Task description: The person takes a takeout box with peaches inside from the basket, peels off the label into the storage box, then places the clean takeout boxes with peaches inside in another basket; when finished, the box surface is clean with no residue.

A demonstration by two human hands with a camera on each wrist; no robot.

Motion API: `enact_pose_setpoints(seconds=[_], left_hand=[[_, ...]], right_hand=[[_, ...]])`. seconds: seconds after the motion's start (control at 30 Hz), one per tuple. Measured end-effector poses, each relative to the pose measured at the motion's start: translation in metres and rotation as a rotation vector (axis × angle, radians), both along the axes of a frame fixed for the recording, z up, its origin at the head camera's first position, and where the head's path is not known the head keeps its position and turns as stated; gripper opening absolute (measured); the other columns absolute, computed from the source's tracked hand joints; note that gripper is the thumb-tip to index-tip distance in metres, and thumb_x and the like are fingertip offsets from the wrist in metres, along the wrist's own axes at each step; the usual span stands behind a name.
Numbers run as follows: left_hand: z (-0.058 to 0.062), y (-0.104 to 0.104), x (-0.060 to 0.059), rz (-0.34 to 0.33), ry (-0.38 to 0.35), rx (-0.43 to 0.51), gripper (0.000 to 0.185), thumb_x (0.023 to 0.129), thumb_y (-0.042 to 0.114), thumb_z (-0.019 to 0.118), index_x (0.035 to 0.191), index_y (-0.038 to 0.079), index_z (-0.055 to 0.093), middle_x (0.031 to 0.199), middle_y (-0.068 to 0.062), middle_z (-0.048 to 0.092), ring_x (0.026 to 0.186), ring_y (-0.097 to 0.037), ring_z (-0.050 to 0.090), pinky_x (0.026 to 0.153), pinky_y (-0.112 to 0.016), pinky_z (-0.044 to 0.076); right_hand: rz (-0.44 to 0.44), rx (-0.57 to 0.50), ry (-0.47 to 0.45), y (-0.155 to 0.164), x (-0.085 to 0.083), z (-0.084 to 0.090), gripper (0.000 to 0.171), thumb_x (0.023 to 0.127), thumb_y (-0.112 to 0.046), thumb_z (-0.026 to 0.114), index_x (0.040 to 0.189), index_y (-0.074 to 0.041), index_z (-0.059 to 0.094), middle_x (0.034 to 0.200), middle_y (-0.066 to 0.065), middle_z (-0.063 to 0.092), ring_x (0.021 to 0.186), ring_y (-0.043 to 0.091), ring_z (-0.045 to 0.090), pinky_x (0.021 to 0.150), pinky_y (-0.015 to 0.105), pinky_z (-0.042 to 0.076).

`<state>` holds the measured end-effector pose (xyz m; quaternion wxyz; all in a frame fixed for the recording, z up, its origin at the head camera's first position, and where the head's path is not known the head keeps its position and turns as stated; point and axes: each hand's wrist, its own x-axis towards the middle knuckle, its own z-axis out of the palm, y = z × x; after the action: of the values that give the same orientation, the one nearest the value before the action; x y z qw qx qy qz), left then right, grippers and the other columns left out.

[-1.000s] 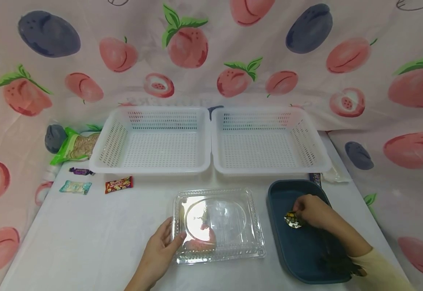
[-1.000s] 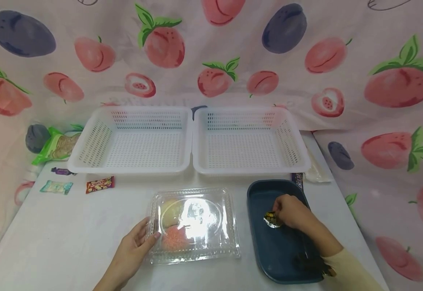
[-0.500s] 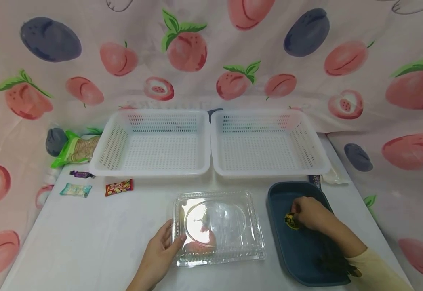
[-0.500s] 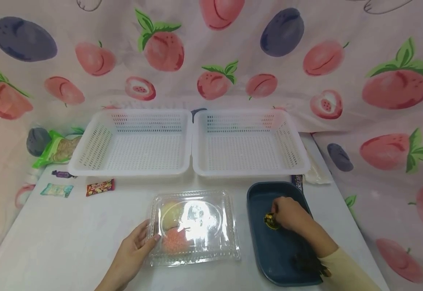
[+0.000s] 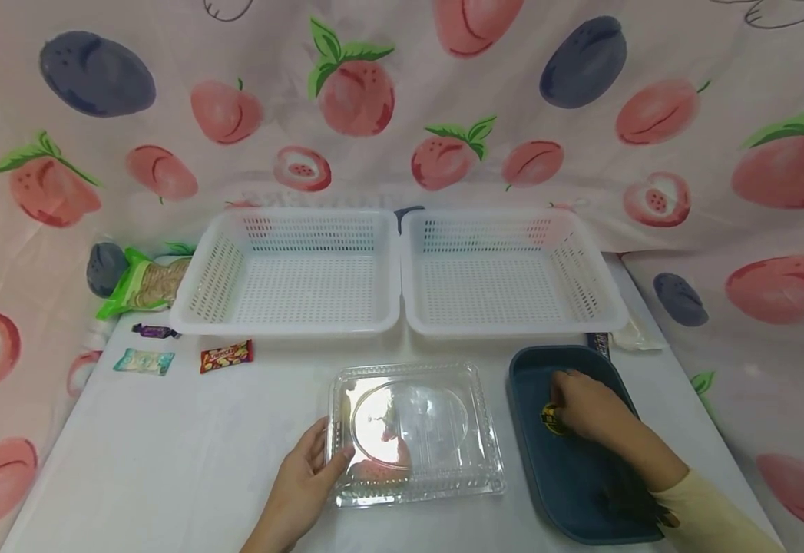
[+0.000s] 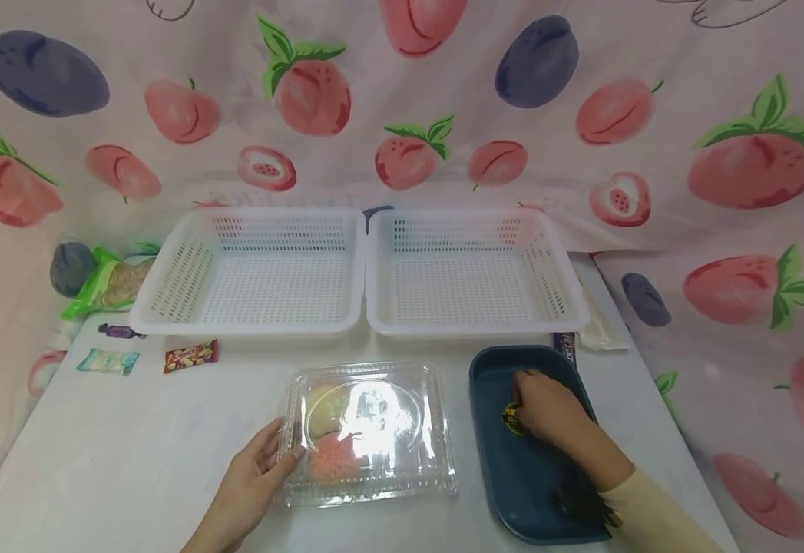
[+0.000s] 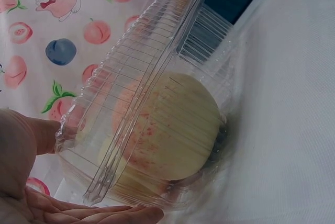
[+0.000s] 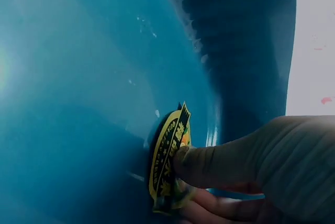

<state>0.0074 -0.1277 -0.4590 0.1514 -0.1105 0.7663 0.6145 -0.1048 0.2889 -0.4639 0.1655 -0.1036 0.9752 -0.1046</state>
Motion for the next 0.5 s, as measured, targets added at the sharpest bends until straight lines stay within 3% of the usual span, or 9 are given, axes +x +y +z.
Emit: enact_pose_setpoints(seconds=[0.13, 0.27, 0.5], left_hand=[[0.0006, -0.0001, 0.0000, 0.003, 0.000, 0.003, 0.087, 0.101, 0.033, 0.071, 0.158, -0.012, 0.025, 0.158, -0.038, 0.035, 0.145, -0.046, 0.043, 0.107, -0.039, 0.052], [0.0007, -0.0004, 0.0001, 0.002, 0.001, 0.007, 0.087, 0.101, 0.034, 0.071, 0.158, -0.012, 0.025, 0.158, -0.038, 0.035, 0.145, -0.046, 0.043, 0.107, -0.039, 0.052], [0.0008, -0.0006, -0.0004, 0.004, -0.005, 0.000, 0.086, 0.101, 0.034, 0.071, 0.159, -0.011, 0.025, 0.158, -0.038, 0.035, 0.145, -0.046, 0.043, 0.107, -0.040, 0.051]], right_hand=[[0.045, 0.028, 0.039, -0.0036, 0.0021, 0.0031, 0.015, 0.087, -0.001, 0.075, 0.083, -0.007, 0.062, 0.078, 0.003, 0.056, 0.068, 0.017, 0.052, 0.056, 0.034, 0.047], [0.073, 0.009, 0.002, -0.0062, 0.0049, 0.0060, 0.018, 0.092, 0.002, 0.065, 0.080, -0.008, 0.059, 0.071, 0.001, 0.054, 0.062, 0.015, 0.050, 0.052, 0.029, 0.044], [0.080, 0.013, -0.050, -0.0073, 0.0042, 0.0074, 0.014, 0.088, 0.002, 0.071, 0.084, -0.006, 0.061, 0.074, 0.003, 0.056, 0.065, 0.016, 0.052, 0.055, 0.031, 0.049]])
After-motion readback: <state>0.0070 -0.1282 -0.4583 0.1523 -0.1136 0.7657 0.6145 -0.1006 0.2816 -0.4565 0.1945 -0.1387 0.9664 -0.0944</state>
